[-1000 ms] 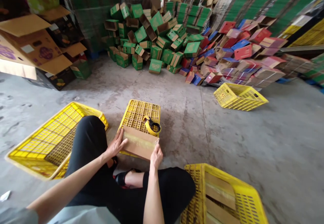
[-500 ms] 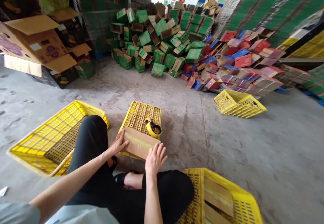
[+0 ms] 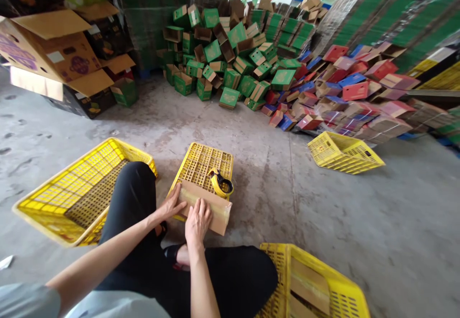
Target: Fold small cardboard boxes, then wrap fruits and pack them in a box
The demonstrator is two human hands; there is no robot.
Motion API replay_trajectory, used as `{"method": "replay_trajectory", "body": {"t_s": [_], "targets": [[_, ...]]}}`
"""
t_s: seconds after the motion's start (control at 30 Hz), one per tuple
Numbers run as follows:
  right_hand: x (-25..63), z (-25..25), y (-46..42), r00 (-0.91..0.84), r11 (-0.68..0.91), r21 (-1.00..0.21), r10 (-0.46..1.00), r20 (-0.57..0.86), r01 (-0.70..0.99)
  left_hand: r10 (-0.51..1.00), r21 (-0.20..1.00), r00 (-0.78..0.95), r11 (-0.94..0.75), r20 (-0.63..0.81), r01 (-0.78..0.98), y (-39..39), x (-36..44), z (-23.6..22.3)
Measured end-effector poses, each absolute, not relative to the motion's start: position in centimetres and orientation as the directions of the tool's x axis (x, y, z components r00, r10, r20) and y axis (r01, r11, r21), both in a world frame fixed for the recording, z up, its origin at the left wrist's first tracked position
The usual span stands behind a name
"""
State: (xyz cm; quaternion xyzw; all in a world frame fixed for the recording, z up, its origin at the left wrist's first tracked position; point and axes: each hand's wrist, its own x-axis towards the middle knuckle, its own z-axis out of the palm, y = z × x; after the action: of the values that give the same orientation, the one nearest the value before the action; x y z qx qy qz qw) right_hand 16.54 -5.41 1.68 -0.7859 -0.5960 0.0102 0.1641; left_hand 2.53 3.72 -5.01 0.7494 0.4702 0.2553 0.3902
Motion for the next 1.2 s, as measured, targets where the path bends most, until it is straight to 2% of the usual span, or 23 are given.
{"method": "replay_trajectory", "body": {"t_s": [0.13,0.33,0.5,0.6,0.8,0.93,1.07,1.13,1.2], "targets": [[15.9,2.2,-4.9,0.280,-0.234,-0.264,0.947,0.155,0.936,0.909,0.836,0.418,-0.239,0.014,0.494,3.8,2.7,-5.4],[13.8,3.1,-3.9,0.206,-0.149,-0.315,0.966,0.156,0.937,0.922,0.892,0.381,-0.115,-0.068,0.437,4.3,2.7,-5.5],[12.8,3.0,-3.7,0.133,-0.071,-0.310,0.974,0.186,0.948,0.930,0.891,0.362,-0.113,-0.060,0.439,4.2,2.8,-5.1],[14.6,2.4,-5.0,0.117,-0.073,-0.271,0.982,0.150,0.960,0.929,0.862,0.368,-0.158,-0.035,0.482,4.2,2.8,-5.1],[22.1,1.4,-9.9,0.363,-0.332,-0.250,0.928,0.088,0.909,0.906,0.819,0.424,-0.244,0.001,0.519,3.7,2.4,-4.9],[23.6,0.8,-11.8,0.411,-0.384,-0.247,0.909,0.069,0.890,0.907,0.756,0.403,-0.347,0.121,0.555,3.1,2.3,-4.0],[22.6,1.1,-11.0,0.474,-0.445,-0.270,0.879,0.051,0.854,0.866,0.637,0.452,-0.475,0.215,0.607,2.1,3.1,-2.8],[21.9,3.1,-10.2,0.447,-0.430,-0.307,0.894,-0.017,0.849,0.828,0.593,0.512,-0.537,0.231,0.601,1.2,3.8,-2.3],[21.0,7.2,-9.6,0.290,-0.291,-0.418,0.955,-0.068,0.861,0.800,0.574,0.554,-0.572,0.231,0.586,0.4,4.4,-2.0]]}}
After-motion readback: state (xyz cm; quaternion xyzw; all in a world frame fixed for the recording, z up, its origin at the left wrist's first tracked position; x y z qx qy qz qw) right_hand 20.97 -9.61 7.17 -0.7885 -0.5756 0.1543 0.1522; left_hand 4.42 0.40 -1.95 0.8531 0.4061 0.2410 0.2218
